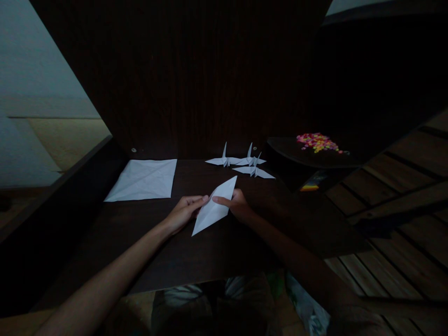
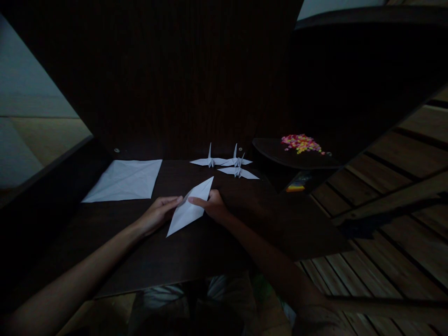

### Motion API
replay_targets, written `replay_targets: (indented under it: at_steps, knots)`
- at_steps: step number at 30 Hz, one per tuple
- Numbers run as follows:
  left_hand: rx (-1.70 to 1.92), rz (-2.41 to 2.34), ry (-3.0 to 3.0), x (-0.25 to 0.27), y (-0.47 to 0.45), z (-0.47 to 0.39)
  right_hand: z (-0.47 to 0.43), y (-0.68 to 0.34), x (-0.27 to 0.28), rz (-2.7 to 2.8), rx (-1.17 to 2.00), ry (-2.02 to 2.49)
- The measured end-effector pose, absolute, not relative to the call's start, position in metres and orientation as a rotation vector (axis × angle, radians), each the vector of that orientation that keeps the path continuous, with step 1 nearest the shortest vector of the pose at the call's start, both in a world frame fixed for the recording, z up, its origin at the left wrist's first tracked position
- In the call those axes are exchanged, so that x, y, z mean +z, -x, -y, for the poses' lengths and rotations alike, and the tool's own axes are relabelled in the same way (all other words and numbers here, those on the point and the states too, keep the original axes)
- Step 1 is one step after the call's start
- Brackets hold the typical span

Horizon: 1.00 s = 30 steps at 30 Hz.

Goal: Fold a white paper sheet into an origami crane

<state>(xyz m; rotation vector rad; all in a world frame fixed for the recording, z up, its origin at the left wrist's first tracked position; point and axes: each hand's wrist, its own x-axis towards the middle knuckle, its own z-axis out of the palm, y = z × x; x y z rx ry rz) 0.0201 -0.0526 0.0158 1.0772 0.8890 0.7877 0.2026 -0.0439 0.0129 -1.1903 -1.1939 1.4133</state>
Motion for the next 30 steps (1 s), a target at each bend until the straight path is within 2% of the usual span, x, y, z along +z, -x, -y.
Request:
replay_targets:
  at_steps: [15,30]
  knots:
    - [0.860,-1.014,-1.270,0.023,-0.023,0.058,0.045,-0.199,0.003,1.056,1.410,1.134]
    - [0.922,-1.015,-1.464,0.017,-0.024,0.058,0.046,-0.200,0.012,1.223,1.345,1.002]
